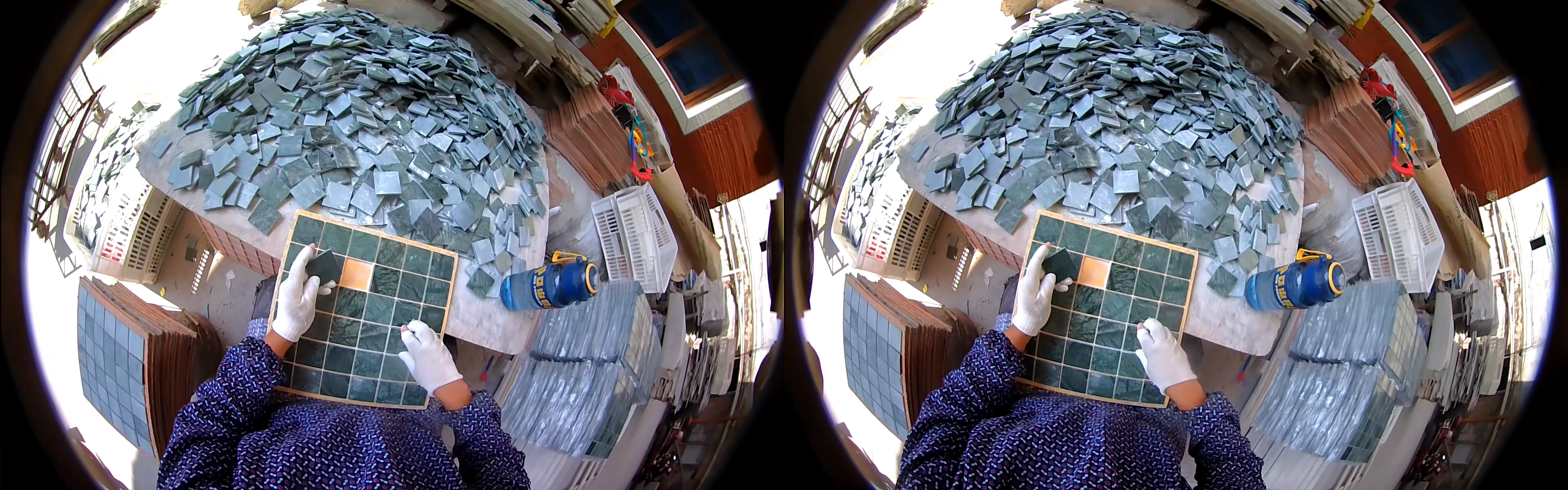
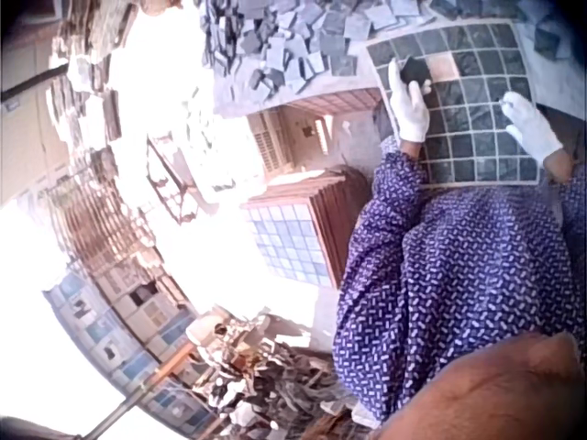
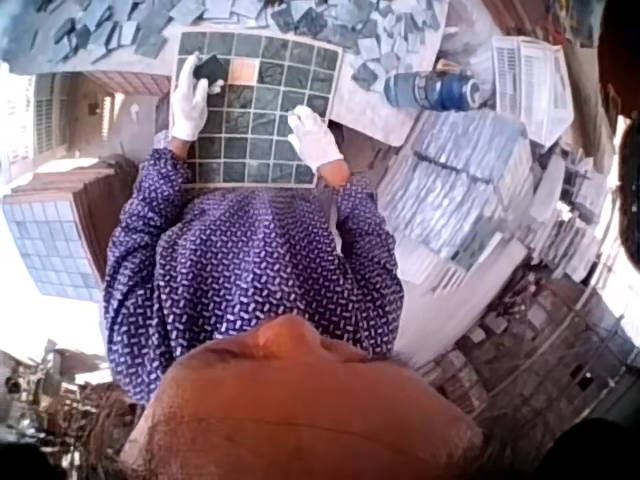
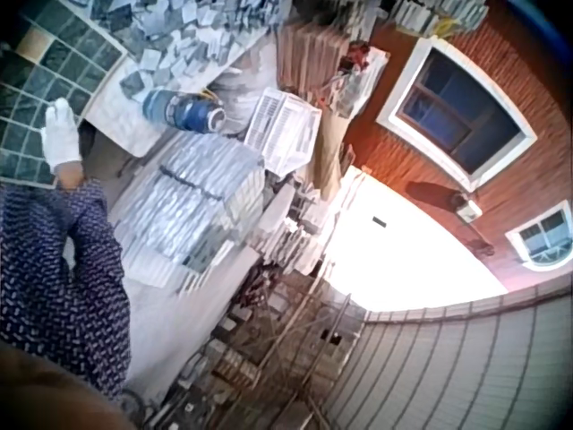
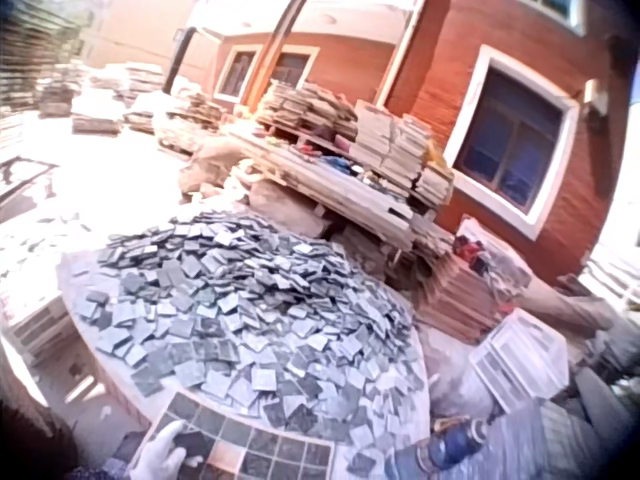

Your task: The person places small square tiles one by one into a grid frame, filling the grid from a pile on the table. The person then stacks the completed grid with others and repeats the process with a new grid.

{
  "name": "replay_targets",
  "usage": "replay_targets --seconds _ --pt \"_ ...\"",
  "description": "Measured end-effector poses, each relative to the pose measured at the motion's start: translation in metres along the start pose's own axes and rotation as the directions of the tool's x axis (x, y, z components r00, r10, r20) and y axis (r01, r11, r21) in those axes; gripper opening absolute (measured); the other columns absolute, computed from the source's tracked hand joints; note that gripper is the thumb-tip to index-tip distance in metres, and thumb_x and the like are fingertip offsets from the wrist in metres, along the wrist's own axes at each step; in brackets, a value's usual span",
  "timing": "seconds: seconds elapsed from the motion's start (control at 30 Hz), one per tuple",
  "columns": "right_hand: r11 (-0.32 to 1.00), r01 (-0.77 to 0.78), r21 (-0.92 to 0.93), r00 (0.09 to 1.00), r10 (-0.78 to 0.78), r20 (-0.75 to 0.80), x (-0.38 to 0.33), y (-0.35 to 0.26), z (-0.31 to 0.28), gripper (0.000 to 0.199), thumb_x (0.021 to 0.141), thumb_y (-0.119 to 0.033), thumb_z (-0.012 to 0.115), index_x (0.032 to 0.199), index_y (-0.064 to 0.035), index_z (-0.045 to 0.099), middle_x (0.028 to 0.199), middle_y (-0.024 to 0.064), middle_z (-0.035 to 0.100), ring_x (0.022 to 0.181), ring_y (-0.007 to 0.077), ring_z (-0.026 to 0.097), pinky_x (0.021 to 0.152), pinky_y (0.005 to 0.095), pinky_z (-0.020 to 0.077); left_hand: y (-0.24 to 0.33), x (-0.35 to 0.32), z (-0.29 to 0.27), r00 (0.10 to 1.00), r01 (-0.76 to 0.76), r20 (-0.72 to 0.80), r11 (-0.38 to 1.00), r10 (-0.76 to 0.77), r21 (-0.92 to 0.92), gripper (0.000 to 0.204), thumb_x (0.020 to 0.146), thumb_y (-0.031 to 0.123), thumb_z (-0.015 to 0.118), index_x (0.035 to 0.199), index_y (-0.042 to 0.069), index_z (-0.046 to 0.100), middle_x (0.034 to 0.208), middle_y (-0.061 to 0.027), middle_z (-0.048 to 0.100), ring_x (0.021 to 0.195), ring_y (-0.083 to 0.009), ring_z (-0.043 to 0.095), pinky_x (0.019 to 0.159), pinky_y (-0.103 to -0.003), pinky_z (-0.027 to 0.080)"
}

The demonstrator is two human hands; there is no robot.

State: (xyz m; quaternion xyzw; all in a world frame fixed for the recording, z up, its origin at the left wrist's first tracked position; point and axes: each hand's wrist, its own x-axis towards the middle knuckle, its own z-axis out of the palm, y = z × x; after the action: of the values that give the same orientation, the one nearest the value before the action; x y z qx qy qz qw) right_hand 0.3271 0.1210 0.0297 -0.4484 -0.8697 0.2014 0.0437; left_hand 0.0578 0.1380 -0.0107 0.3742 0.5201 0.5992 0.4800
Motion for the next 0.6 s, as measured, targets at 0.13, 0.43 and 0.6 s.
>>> replay_targets --seconds 0.13,0.43,0.6 --pt "0.95 -0.107 0.292 0.991 0.076 0.113 0.006 0.003 -0.024 0.039 0.081 -0.013 0.065 0.118 -0.0037 0.056 0.115 0.015 0.053 0.097 0.0312 0.06 0.084 0.0392 0.05 -0.001 -0.001 -0.002 1.0 -0.009 -0.005 0.999 0.009 -0.032 0.053 0.092 -0.008 0.035 0.144 0.001 0.028 0.131 -0.0151 0.044 0.094 -0.0154 0.06 0.081 -0.026 0.055" --pt "0.974 -0.225 0.011 0.971 0.225 -0.076 0.021 -0.01 0.009 0.017 0.085 -0.029 0.063 0.088 -0.0131 0.058 0.087 0.0096 0.055 0.081 0.0315 0.06 0.068 0.0446 0.0481 0.004 -0.001 -0.003 0.999 0.043 0.032 0.999 -0.043 0.013 0.051 0.094 -0.008 0.035 0.144 0.002 0.03 0.134 -0.0153 0.045 0.096 -0.0162 0.062 0.079 -0.023 0.054" --pt "0.902 -0.255 0.348 0.967 0.24 0.085 0.038 0.018 -0.021 0.021 0.084 -0.026 0.061 0.086 -0.0057 0.064 0.085 0.0143 0.063 0.081 0.0322 0.062 0.071 0.0394 0.0481 0.0 -0.001 -0.004 0.998 -0.059 -0.015 0.998 0.058 -0.024 0.053 0.091 -0.007 0.036 0.143 0.002 0.03 0.115 -0.0119 0.053 0.088 -0.0154 0.062 0.078 -0.024 0.054"
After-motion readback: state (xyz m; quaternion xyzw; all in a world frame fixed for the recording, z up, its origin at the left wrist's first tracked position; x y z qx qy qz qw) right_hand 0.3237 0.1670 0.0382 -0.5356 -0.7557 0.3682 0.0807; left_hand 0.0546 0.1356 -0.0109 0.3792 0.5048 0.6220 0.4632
